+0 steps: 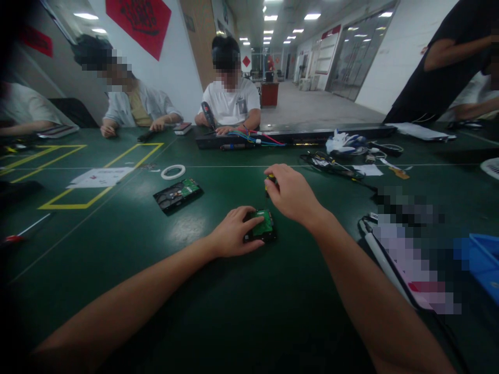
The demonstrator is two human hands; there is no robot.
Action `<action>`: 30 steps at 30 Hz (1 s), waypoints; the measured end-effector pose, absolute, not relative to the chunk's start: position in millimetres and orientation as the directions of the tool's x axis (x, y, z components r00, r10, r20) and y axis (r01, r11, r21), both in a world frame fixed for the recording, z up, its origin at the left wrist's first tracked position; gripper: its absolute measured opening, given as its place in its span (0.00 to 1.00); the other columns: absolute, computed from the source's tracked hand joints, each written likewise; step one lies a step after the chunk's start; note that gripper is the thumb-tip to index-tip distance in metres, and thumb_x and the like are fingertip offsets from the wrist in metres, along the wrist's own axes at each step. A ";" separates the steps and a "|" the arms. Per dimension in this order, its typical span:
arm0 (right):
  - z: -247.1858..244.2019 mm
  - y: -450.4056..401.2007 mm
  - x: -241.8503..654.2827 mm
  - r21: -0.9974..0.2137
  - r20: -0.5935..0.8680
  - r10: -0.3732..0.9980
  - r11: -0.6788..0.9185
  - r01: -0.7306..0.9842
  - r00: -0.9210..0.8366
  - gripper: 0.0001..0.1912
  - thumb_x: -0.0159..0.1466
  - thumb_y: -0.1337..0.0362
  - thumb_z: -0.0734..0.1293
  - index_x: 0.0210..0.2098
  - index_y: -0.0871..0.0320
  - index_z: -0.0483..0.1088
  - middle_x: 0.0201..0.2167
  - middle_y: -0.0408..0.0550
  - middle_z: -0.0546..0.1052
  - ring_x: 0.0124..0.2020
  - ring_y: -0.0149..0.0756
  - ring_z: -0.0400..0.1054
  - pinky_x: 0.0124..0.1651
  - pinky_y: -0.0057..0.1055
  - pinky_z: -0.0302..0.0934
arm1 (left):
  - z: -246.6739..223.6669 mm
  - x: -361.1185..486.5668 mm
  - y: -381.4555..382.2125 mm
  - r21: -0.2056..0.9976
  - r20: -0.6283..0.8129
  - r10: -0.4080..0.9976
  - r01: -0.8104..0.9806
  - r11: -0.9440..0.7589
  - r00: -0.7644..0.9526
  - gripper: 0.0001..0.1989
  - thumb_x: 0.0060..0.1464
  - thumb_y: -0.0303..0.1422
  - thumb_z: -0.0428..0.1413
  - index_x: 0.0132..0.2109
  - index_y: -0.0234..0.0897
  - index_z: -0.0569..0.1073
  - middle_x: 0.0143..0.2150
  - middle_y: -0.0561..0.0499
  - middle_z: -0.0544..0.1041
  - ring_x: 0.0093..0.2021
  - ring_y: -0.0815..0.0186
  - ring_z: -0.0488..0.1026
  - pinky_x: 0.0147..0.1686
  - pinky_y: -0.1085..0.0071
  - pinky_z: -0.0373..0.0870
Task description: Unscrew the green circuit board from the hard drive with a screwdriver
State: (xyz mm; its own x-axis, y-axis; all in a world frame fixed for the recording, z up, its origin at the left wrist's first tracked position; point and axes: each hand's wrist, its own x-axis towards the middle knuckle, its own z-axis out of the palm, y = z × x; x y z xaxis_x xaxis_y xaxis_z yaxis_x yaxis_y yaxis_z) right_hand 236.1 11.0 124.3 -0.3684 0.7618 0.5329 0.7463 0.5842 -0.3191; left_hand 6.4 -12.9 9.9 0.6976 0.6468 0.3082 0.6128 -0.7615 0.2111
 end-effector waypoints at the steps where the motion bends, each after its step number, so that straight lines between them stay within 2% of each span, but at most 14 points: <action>1: 124.1 11.2 236.2 -0.317 0.539 0.760 0.584 0.747 -0.364 0.11 0.72 0.63 0.64 0.51 0.58 0.74 0.48 0.56 0.81 0.38 0.44 0.73 0.44 0.41 0.64 | 10.1 6.3 -12.5 0.210 0.305 0.646 0.612 -0.762 0.700 0.36 0.63 0.56 0.59 0.69 0.40 0.70 0.66 0.33 0.66 0.66 0.41 0.67 0.62 0.42 0.68; 10: 127.2 8.8 237.0 -0.283 0.536 0.739 0.612 0.739 -0.407 0.13 0.73 0.61 0.65 0.53 0.56 0.77 0.50 0.56 0.83 0.41 0.47 0.76 0.50 0.46 0.67 | 10.6 5.3 -9.9 0.228 0.299 0.635 0.592 -0.773 0.713 0.35 0.63 0.55 0.59 0.69 0.42 0.70 0.68 0.34 0.66 0.68 0.40 0.66 0.63 0.41 0.68; 17: 126.5 12.4 240.4 -0.259 0.536 0.730 0.620 0.740 -0.424 0.16 0.73 0.63 0.63 0.55 0.60 0.76 0.53 0.60 0.82 0.53 0.54 0.75 0.57 0.50 0.66 | 7.9 7.2 -18.7 0.253 0.333 0.711 0.668 -0.700 0.619 0.35 0.62 0.56 0.61 0.68 0.42 0.72 0.69 0.36 0.65 0.69 0.41 0.65 0.67 0.40 0.63; 23: 126.2 13.3 241.0 -0.260 0.523 0.752 0.588 0.766 -0.401 0.12 0.73 0.61 0.65 0.51 0.57 0.76 0.48 0.57 0.82 0.44 0.50 0.76 0.51 0.46 0.66 | 6.4 7.8 -20.9 0.251 0.336 0.727 0.687 -0.682 0.599 0.35 0.61 0.57 0.62 0.68 0.44 0.73 0.68 0.37 0.67 0.67 0.42 0.65 0.65 0.40 0.64; 27: 126.6 13.2 240.7 -0.262 0.528 0.747 0.595 0.759 -0.404 0.10 0.72 0.62 0.65 0.50 0.56 0.75 0.48 0.56 0.82 0.48 0.51 0.75 0.53 0.47 0.65 | 6.5 6.1 -17.9 0.254 0.328 0.714 0.671 -0.697 0.618 0.36 0.60 0.58 0.62 0.68 0.45 0.72 0.68 0.37 0.67 0.67 0.42 0.66 0.64 0.41 0.65; 30: 127.7 12.1 241.2 -0.286 0.518 0.751 0.603 0.745 -0.408 0.10 0.72 0.64 0.65 0.50 0.55 0.75 0.47 0.55 0.82 0.46 0.50 0.76 0.51 0.45 0.65 | 6.0 5.4 -16.6 0.248 0.329 0.708 0.666 -0.703 0.625 0.37 0.61 0.59 0.61 0.69 0.44 0.72 0.68 0.36 0.67 0.66 0.42 0.66 0.64 0.41 0.65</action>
State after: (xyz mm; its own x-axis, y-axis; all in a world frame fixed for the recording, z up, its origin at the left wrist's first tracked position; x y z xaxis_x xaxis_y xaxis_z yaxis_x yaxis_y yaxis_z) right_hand 241.2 12.1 127.7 -0.4085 0.7512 0.5184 0.7450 0.6026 -0.2862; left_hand 5.4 -16.6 6.0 0.6246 0.7082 0.3291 0.6664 -0.7031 0.2482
